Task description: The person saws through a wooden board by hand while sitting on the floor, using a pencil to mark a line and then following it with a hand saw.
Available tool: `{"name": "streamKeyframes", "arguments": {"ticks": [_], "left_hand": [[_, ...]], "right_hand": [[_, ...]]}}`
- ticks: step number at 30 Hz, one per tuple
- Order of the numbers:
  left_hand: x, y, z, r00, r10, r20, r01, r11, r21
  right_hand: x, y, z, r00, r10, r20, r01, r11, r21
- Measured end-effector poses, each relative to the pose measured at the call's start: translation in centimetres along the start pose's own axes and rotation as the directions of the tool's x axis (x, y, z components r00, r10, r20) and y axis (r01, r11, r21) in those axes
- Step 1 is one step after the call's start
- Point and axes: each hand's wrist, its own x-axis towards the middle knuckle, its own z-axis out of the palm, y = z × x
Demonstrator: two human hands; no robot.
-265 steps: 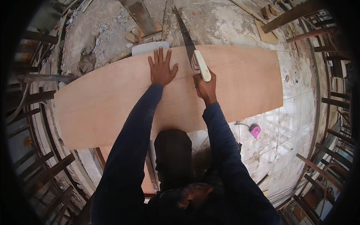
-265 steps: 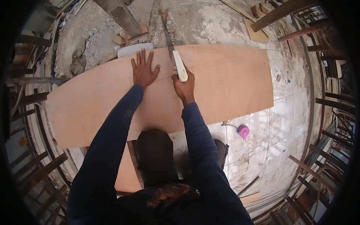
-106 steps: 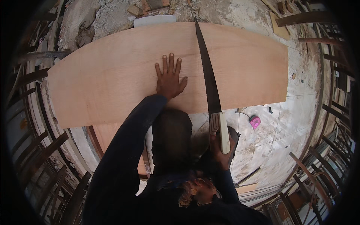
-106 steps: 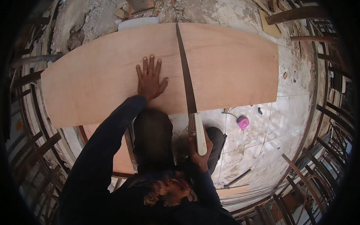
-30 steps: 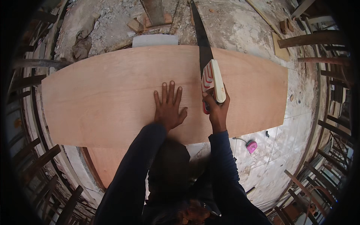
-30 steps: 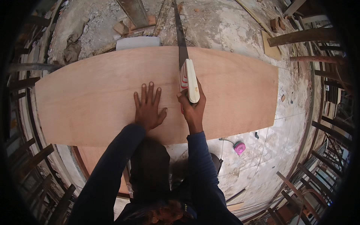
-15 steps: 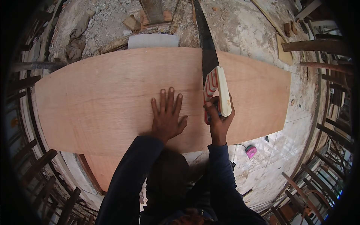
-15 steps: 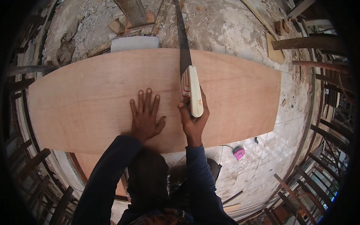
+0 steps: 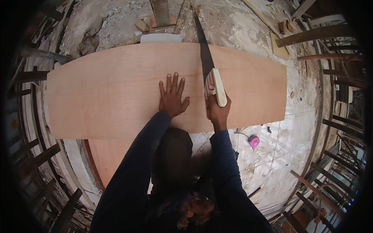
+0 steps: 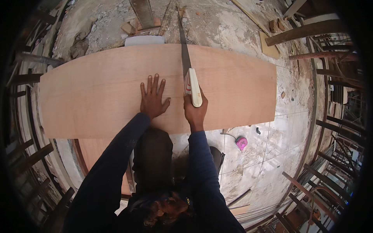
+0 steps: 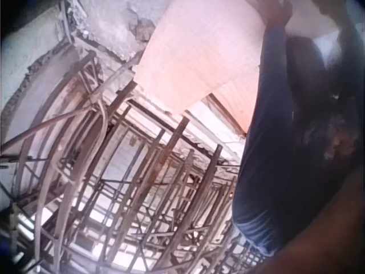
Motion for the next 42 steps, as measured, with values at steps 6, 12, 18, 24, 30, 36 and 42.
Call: {"name": "streamKeyframes", "arguments": {"ticks": [6, 12, 18, 24, 30, 36, 42], "left_hand": [[-0.8, -0.7, -0.4, 0.998, -0.064, 0.027, 0.064, 0.998, -0.002], [0.4, 0.3, 0.1, 1.000, 0.004, 0.000, -0.004, 1.000, 0.018], [-0.9, -1.5, 0.7, 0.998, -0.063, 0.012, 0.062, 0.997, 0.049], [0.1, 0.0, -0.7, 1.000, -0.010, -0.029, 0.011, 0.999, 0.037], [-0.7, -0.7, 0.9, 0.999, -0.036, 0.024, 0.035, 0.998, 0.047], [-0.6, -1.1, -0.8, 0.999, -0.041, 0.016, 0.039, 0.996, 0.085], [-0.2, 0.1, 0.2, 1.000, -0.010, 0.027, 0.009, 0.999, 0.045]], "right_hand": [[-13.6, -2.1, -5.5, 0.985, 0.173, -0.019, -0.173, 0.968, -0.180], [1.2, -1.6, 0.4, 0.992, -0.110, -0.063, 0.105, 0.992, -0.074], [-12.1, 1.6, -4.4, 1.000, -0.011, -0.014, 0.010, 0.998, -0.068], [-3.7, 1.0, -1.1, 0.999, -0.024, -0.038, 0.023, 1.000, -0.006], [0.5, 0.7, 0.6, 1.000, 0.006, -0.011, -0.006, 0.998, -0.057], [-12.9, 1.2, -4.3, 0.999, 0.026, -0.029, -0.025, 1.000, 0.015], [2.8, 0.7, 1.6, 0.992, -0.117, -0.049, 0.116, 0.993, -0.013]]}}
